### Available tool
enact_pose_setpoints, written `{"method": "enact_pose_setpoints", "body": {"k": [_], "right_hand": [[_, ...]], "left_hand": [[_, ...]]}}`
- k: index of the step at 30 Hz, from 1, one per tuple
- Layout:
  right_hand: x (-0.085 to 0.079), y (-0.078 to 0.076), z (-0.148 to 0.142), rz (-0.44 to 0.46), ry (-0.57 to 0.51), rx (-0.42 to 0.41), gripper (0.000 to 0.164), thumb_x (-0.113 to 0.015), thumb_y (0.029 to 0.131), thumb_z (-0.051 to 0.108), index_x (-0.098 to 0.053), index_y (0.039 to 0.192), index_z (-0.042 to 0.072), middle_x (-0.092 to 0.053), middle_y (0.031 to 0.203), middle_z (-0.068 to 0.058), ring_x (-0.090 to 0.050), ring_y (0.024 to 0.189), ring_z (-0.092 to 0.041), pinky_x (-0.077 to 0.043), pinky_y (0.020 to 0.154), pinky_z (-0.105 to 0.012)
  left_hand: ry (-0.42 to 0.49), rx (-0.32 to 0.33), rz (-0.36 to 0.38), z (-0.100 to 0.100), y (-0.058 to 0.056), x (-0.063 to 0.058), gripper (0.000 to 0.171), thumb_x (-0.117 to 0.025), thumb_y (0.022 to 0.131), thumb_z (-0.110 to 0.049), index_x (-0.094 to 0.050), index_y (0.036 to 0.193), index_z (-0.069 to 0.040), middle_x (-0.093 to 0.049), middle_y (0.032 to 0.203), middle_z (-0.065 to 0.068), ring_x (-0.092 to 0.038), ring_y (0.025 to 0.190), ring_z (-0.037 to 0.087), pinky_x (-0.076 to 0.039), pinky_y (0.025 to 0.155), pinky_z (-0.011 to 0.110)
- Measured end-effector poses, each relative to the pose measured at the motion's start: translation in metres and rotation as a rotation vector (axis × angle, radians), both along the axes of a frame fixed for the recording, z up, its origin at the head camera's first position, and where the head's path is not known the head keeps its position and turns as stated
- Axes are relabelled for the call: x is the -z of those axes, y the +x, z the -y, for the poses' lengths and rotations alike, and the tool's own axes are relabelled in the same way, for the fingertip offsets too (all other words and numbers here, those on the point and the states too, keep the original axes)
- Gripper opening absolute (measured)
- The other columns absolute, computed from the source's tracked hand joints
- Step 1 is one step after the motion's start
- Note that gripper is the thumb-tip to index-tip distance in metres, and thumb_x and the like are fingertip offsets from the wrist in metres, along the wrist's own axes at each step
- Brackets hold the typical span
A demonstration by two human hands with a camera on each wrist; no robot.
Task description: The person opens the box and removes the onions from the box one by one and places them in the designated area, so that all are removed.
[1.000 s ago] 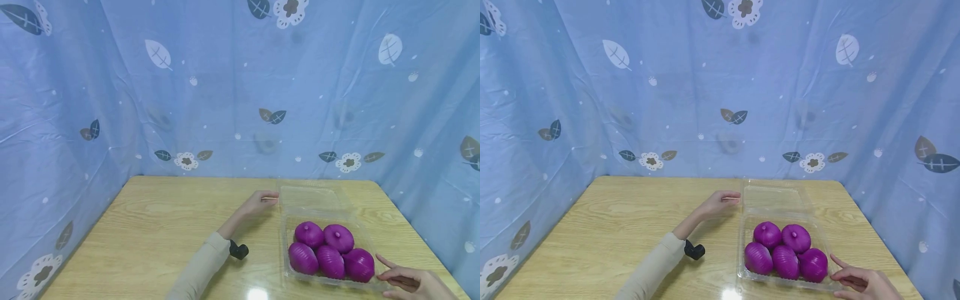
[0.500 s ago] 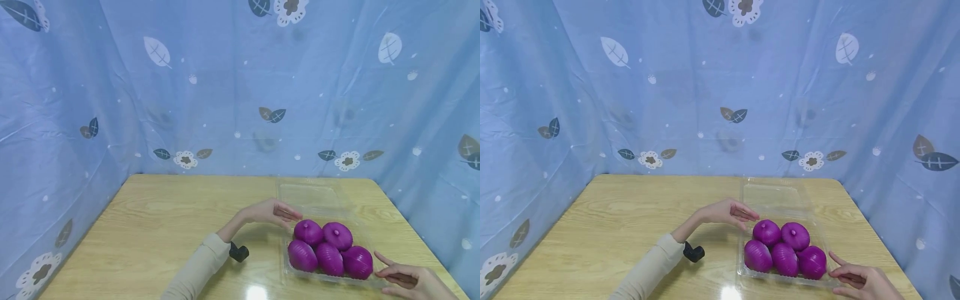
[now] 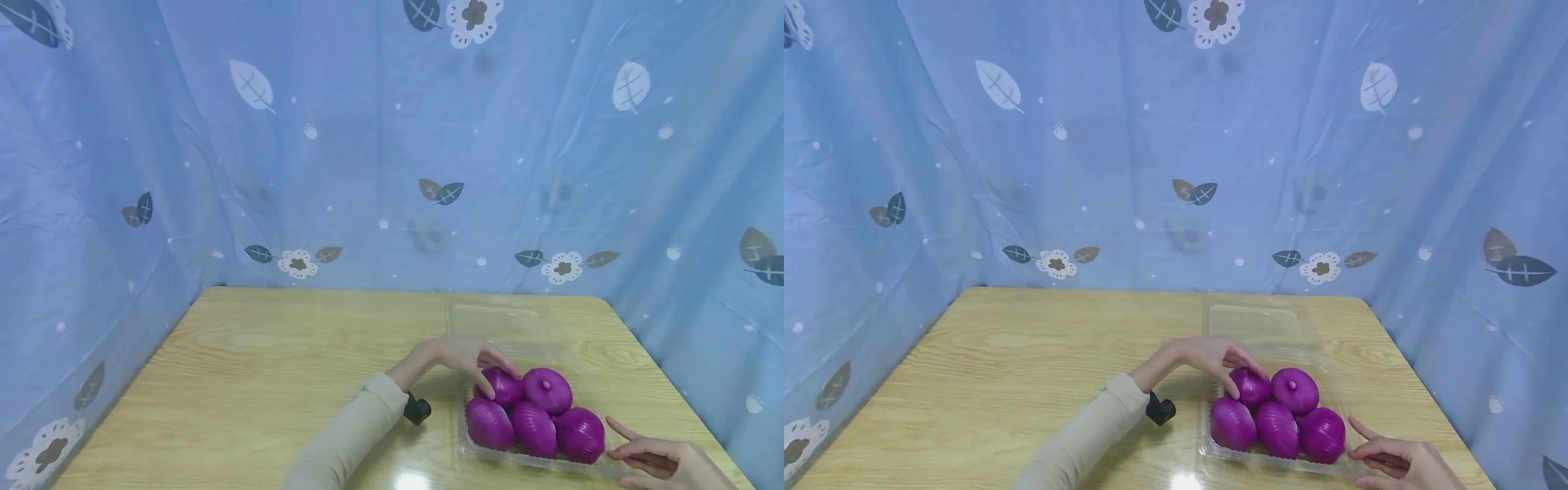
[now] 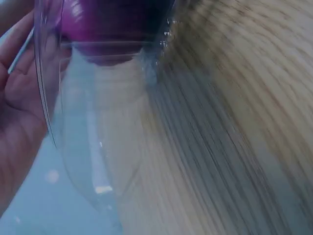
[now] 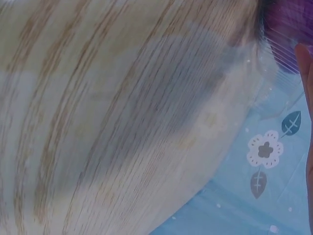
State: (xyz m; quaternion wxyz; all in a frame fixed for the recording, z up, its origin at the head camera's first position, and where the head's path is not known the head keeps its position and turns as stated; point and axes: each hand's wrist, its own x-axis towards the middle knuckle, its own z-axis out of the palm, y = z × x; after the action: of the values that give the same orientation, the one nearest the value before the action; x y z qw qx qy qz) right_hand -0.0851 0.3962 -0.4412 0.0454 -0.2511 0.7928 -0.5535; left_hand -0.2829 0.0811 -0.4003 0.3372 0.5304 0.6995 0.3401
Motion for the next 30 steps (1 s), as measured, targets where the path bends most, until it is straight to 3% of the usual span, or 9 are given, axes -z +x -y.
{"method": "enact_pose_setpoints", "body": {"k": [3,7,11,18,22,25,30], "right_hand": [[0.001,0.0,-0.001,-0.045,-0.009,-0.005,0.032,-0.064,0.078,-0.02,-0.067,0.107,-0.007,-0.05,0.134,0.019,-0.057,0.11,0.0,-0.056,0.076,-0.021],[-0.003,-0.002,-0.002,-0.037,0.074,0.035,0.028,-0.066,0.08,-0.013,-0.069,0.106,-0.004,-0.051,0.13,0.023,-0.055,0.11,0.005,-0.057,0.073,-0.022],[-0.002,0.0,-0.003,0.002,0.082,0.048,0.025,-0.065,0.082,-0.011,-0.069,0.106,-0.004,-0.048,0.131,0.025,-0.055,0.11,0.006,-0.057,0.073,-0.024],[0.004,0.001,-0.002,-0.043,0.063,0.045,0.027,-0.066,0.08,-0.014,-0.069,0.105,-0.004,-0.049,0.132,0.023,-0.055,0.11,0.004,-0.057,0.073,-0.022],[0.006,0.002,-0.001,-0.069,0.061,0.059,0.028,-0.067,0.078,-0.016,-0.069,0.104,-0.005,-0.05,0.131,0.022,-0.056,0.109,0.003,-0.057,0.073,-0.023],[0.005,0.003,-0.002,-0.023,0.073,0.071,0.026,-0.066,0.081,-0.014,-0.069,0.105,-0.004,-0.049,0.13,0.026,-0.059,0.106,0.003,-0.057,0.072,-0.023],[0.005,0.001,0.0,-0.066,0.043,0.046,0.029,-0.066,0.078,-0.017,-0.068,0.104,-0.006,-0.051,0.131,0.022,-0.057,0.109,0.002,-0.057,0.073,-0.023]], "left_hand": [[-0.076,-0.013,-0.18,-0.011,0.006,-0.001,0.055,-0.076,0.081,-0.006,-0.058,0.133,-0.014,-0.053,0.138,-0.006,-0.046,0.118,-0.004,-0.041,0.092,0.009],[-0.136,-0.02,-0.311,-0.017,0.008,-0.002,0.058,-0.076,0.081,-0.008,-0.056,0.135,-0.019,-0.05,0.14,-0.006,-0.046,0.117,-0.002,-0.04,0.088,0.008],[-0.155,-0.001,-0.36,-0.018,0.009,0.002,0.065,-0.077,0.081,-0.009,-0.052,0.139,-0.019,-0.048,0.142,-0.002,-0.047,0.117,0.001,-0.038,0.091,0.008],[-0.123,0.037,-0.414,-0.016,0.006,0.006,0.065,-0.079,0.079,-0.01,-0.053,0.138,-0.017,-0.049,0.142,-0.002,-0.046,0.122,0.001,-0.035,0.095,0.007],[-0.086,0.054,-0.409,-0.012,0.004,0.005,0.064,-0.078,0.08,-0.014,-0.052,0.138,-0.015,-0.052,0.139,-0.001,-0.049,0.118,0.0,-0.036,0.094,0.007],[-0.059,0.073,-0.381,-0.009,0.004,0.003,0.058,-0.074,0.084,-0.016,-0.052,0.138,-0.014,-0.051,0.14,0.002,-0.047,0.12,0.0,-0.035,0.096,0.008],[-0.06,0.11,-0.494,-0.009,0.008,0.002,0.049,-0.07,0.088,-0.023,-0.057,0.135,-0.018,-0.05,0.141,-0.001,-0.039,0.128,0.001,-0.026,0.104,0.009]]}}
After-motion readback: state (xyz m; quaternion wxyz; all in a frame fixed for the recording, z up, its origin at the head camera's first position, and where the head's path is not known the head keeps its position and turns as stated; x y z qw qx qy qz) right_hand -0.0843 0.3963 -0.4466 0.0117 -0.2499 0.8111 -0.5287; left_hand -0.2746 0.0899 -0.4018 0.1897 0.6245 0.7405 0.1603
